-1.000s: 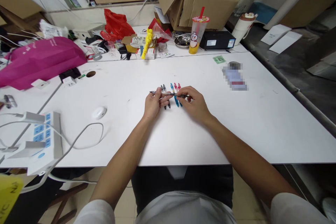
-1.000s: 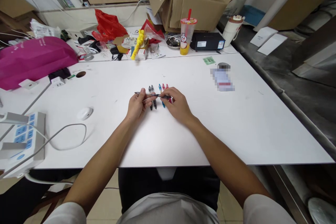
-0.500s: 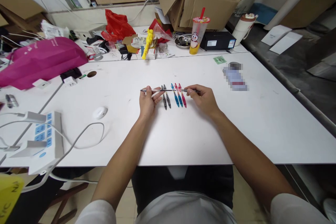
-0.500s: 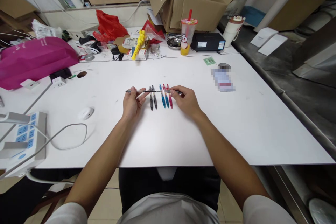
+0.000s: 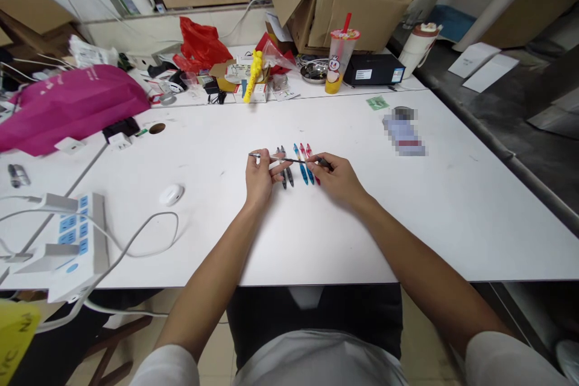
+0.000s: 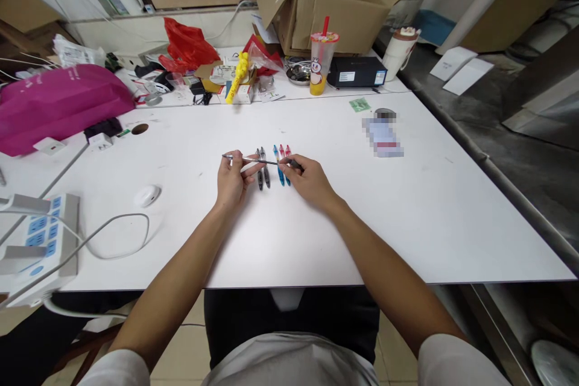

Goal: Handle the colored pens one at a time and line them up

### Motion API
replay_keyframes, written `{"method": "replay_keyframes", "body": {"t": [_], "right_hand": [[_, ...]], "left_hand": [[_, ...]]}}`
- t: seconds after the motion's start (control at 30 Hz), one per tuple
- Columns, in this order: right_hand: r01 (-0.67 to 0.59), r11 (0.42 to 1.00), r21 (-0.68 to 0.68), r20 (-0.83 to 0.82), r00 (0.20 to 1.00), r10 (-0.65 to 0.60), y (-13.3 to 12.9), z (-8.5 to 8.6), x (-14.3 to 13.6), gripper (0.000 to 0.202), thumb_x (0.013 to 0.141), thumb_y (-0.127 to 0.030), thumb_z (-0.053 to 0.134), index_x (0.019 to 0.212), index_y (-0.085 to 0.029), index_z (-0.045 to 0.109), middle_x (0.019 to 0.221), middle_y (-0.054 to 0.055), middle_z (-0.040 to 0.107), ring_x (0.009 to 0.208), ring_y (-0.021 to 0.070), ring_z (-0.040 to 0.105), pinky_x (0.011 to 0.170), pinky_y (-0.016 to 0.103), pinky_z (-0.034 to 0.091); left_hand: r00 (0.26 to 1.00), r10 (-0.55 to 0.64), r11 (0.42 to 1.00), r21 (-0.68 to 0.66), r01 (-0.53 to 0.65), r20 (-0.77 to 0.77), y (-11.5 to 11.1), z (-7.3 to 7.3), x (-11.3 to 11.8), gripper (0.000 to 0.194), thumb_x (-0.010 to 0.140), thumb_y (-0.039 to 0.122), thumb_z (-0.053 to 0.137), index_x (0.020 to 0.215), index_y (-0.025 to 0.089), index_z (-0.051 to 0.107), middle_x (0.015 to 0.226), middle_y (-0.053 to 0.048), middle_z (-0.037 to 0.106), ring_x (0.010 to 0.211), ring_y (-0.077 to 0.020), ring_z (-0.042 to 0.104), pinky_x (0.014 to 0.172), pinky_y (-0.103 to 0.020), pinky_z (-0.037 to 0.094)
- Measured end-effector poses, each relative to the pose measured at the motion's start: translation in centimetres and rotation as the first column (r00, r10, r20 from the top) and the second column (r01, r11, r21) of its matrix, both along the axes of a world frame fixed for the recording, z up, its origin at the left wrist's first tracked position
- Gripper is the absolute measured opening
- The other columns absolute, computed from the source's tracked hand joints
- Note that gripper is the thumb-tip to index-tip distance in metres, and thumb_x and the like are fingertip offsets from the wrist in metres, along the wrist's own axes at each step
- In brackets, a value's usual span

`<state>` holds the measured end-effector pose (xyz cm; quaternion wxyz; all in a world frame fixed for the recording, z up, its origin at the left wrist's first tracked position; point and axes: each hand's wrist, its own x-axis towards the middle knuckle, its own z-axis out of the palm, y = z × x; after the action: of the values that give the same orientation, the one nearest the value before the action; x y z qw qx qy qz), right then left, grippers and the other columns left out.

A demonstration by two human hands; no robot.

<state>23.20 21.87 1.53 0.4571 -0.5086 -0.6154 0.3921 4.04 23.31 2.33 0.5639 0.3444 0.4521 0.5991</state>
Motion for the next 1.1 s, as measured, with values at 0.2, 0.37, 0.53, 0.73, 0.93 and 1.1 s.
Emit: {"method": "replay_keyframes", "body": {"t": [0.2,0.37,0.53,0.73,0.93,1.1], "right_hand": [[0.06,0.998,0.035,0.006,0.998,-0.06,0.2,-0.1,0.3,0.04,0.088,-0.06,0.067,0.089,-0.021,0.074,0.061,-0.003,0.046,0.058,0.013,0.038,0.053,0.028,0.033],[0.096,0.993,0.074,0.025,0.995,-0.098,0.4,0.5,0.8,0.04,0.087,-0.059,0.068,0.083,-0.021,0.074,0.064,-0.002,0.047,0.06,0.0133,0.039,0.055,0.028,0.033],[0.092,0.992,0.085,0.031,0.995,-0.095,0.5,0.6,1.1,0.042,0.086,-0.062,0.068,0.083,-0.02,0.075,0.065,-0.001,0.05,0.062,0.0141,0.042,0.055,0.029,0.035],[0.022,0.999,0.032,0.049,0.999,-0.023,0.3,-0.3,0.6,0.04,0.086,-0.059,0.069,0.093,-0.021,0.078,0.06,-0.003,0.047,0.057,0.0128,0.039,0.054,0.029,0.033],[-0.014,0.999,0.051,0.065,0.998,0.011,-0.3,0.4,0.1,0.044,0.089,-0.062,0.065,0.103,-0.022,0.075,0.066,-0.002,0.055,0.06,0.0144,0.046,0.057,0.03,0.039],[-0.001,0.992,0.123,0.063,0.998,-0.006,0.0,0.9,0.9,0.039,0.094,-0.058,0.059,0.097,-0.022,0.075,0.077,0.002,0.067,0.07,0.0175,0.057,0.067,0.033,0.047]], "left_hand": [[1.0,-0.003,1.0,-0.016,0.003,0.014,0.0,0.1,0.1,0.036,0.094,0.053,0.066,0.103,0.023,0.048,0.109,-0.011,0.076,0.09,-0.0216,0.079,0.051,-0.019,0.052],[0.995,0.097,0.995,-0.014,-0.096,0.009,0.5,0.2,-1.1,0.03,0.097,0.051,0.062,0.098,0.022,0.051,0.112,-0.011,0.076,0.101,-0.0208,0.076,0.056,-0.019,0.055],[0.991,0.133,0.991,-0.015,-0.133,0.012,0.8,0.2,-1.6,0.032,0.096,0.053,0.062,0.098,0.023,0.051,0.111,-0.01,0.076,0.101,-0.0195,0.076,0.057,-0.019,0.054],[0.999,-0.022,0.999,-0.024,0.023,0.033,0.0,-0.4,0.3,0.028,0.097,0.047,0.063,0.101,0.023,0.05,0.105,-0.01,0.077,0.089,-0.0184,0.077,0.059,-0.022,0.058],[0.993,-0.087,0.996,-0.031,0.089,0.076,-0.4,-0.3,0.7,0.031,0.096,0.049,0.064,0.1,0.023,0.048,0.104,-0.011,0.078,0.085,-0.0185,0.078,0.064,-0.024,0.059],[0.994,-0.04,0.999,-0.027,0.043,0.102,0.2,-0.2,0.0,0.028,0.098,0.046,0.062,0.1,0.022,0.049,0.106,-0.012,0.077,0.083,-0.0174,0.078,0.067,-0.024,0.06]]}}
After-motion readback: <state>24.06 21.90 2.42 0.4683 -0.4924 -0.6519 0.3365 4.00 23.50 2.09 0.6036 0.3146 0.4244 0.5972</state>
